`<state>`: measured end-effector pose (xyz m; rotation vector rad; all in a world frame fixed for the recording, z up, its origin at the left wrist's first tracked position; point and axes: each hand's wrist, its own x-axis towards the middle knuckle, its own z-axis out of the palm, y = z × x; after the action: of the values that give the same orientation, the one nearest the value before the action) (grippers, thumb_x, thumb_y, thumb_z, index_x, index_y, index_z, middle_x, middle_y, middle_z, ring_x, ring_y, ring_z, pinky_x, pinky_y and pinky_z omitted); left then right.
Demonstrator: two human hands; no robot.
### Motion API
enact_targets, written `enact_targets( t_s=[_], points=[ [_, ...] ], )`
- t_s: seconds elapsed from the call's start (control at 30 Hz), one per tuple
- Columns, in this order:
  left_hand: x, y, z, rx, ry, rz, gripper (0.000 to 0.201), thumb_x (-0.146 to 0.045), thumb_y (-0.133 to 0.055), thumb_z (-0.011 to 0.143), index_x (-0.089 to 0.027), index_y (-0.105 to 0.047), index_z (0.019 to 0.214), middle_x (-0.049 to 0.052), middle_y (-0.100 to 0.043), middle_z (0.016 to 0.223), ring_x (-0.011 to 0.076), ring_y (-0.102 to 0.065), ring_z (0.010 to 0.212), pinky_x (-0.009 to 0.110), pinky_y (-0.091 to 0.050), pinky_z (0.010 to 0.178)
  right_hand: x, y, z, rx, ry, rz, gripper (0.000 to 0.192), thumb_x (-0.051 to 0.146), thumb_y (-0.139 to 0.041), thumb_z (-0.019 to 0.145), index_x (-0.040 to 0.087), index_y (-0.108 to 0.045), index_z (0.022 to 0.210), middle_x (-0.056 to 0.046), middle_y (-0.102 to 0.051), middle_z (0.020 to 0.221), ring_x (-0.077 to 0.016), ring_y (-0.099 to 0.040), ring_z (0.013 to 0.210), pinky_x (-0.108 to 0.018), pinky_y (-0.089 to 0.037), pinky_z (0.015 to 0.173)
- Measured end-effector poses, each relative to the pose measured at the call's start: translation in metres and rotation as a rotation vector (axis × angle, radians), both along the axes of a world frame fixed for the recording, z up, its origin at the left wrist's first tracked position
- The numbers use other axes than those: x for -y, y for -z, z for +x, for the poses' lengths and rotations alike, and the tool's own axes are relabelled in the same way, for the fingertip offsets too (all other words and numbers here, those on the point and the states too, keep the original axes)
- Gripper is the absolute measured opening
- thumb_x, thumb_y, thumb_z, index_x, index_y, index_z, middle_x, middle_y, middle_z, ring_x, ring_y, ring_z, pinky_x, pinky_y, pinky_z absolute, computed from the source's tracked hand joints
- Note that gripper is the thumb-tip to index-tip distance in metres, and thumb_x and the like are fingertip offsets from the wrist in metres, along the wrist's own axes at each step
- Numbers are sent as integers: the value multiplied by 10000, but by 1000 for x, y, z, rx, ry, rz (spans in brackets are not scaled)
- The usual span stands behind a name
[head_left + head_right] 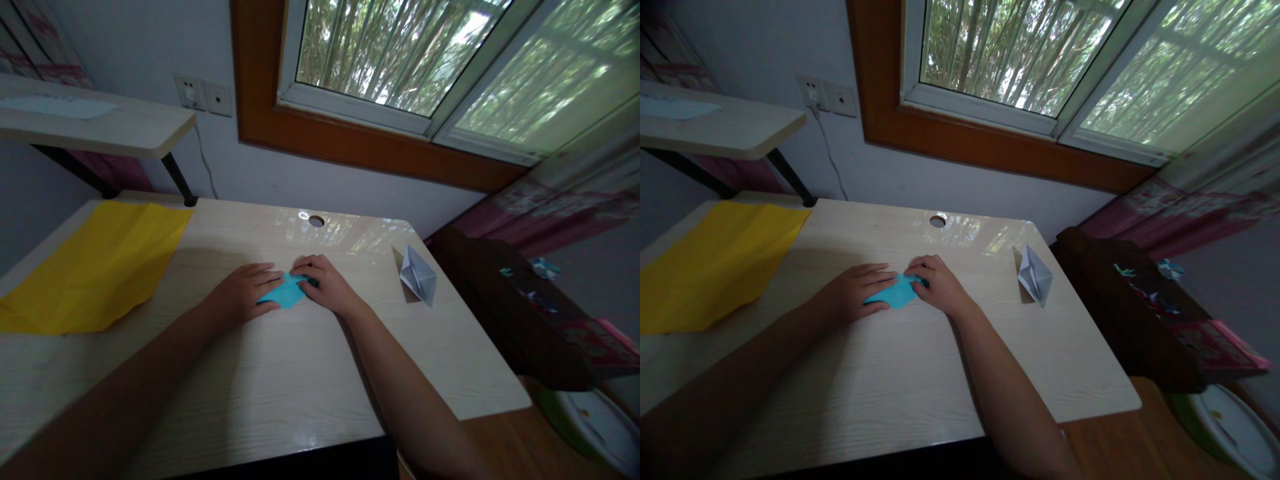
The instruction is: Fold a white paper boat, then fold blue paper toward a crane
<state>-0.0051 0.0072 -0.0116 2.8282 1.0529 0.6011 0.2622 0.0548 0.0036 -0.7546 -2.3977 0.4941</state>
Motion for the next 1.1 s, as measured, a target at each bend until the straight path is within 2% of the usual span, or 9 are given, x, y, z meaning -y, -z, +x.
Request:
enact_targets(
  t_s=[0.1, 0.2, 0.33, 0.57, 0.67, 0.87, 1.0, 1.1],
  points=[
    [0, 0, 0, -9, -7, -11, 515, -446, -604, 951, -214, -557, 1409, 92, -576, 1461, 302, -478, 1385, 498, -386, 1148, 2, -1, 5, -5, -25, -10, 302, 288, -694, 894, 294, -688, 1196, -95, -631, 1252, -261, -572, 1178, -478, -470, 1031],
    [1, -1, 1, -10, -29, -12, 515, -459, -602, 952, -208, -564, 1400, 92, -578, 1459, 298, -489, 1372, 488, -390, 1145, 2, -1, 7, -5, -29, -13, 264, 350, -724, 888, 303, -715, 1148, -91, -619, 1276, -259, -565, 1189, -475, -471, 1033],
    [0, -3, 1, 17, -55, -9, 458, -443, -613, 949, -189, -624, 1330, 104, -631, 1386, 287, -549, 1276, 471, -438, 1097, -1, 1, 8, 36, 29, 30, 187, 337, -728, 892, 278, -747, 1069, -92, -628, 1255, -250, -579, 1131, -459, -476, 1006],
    [3, -12, 3, 69, -9, -23, 282, -342, -627, 951, -178, -707, 1166, 103, -705, 1188, 247, -598, 1065, 419, -511, 961, -7, 3, 15, 96, 213, 123, 199, 337, -718, 900, 291, -751, 1091, -96, -616, 1265, -274, -545, 1116, -475, -460, 980],
    [4, -14, 4, 86, 0, -38, 263, -351, -635, 943, -174, -711, 1122, 104, -706, 1107, 243, -608, 1005, 409, -517, 913, -6, 3, 15, 126, 234, 138, 200, 339, -703, 911, 293, -749, 1099, -98, -604, 1244, -276, -536, 1099, -482, -445, 975],
    [5, -14, 6, 169, 57, -102, 220, -310, -553, 986, -177, -726, 1015, 87, -719, 991, 203, -648, 920, 352, -519, 863, -2, 0, 10, 138, 293, 102, 204, 333, -700, 904, 247, -745, 1083, -102, -565, 1018, -265, -528, 976, -444, -468, 871],
    [5, -15, 8, 192, 94, -143, 246, -271, -507, 1002, -186, -736, 973, 75, -740, 968, 182, -674, 892, 315, -524, 830, -1, -1, 9, 80, 239, 53, 193, 340, -665, 931, 235, -727, 1082, -95, -570, 1029, -249, -549, 995, -439, -470, 920],
    [7, -17, 9, 224, 120, -173, 260, -256, -503, 1000, -180, -742, 930, 70, -746, 923, 174, -684, 865, 295, -523, 807, -3, 3, 9, 52, 262, 27, 196, 326, -659, 937, 233, -715, 1100, -98, -583, 1061, -248, -560, 1021, -437, -469, 948]
  ],
)
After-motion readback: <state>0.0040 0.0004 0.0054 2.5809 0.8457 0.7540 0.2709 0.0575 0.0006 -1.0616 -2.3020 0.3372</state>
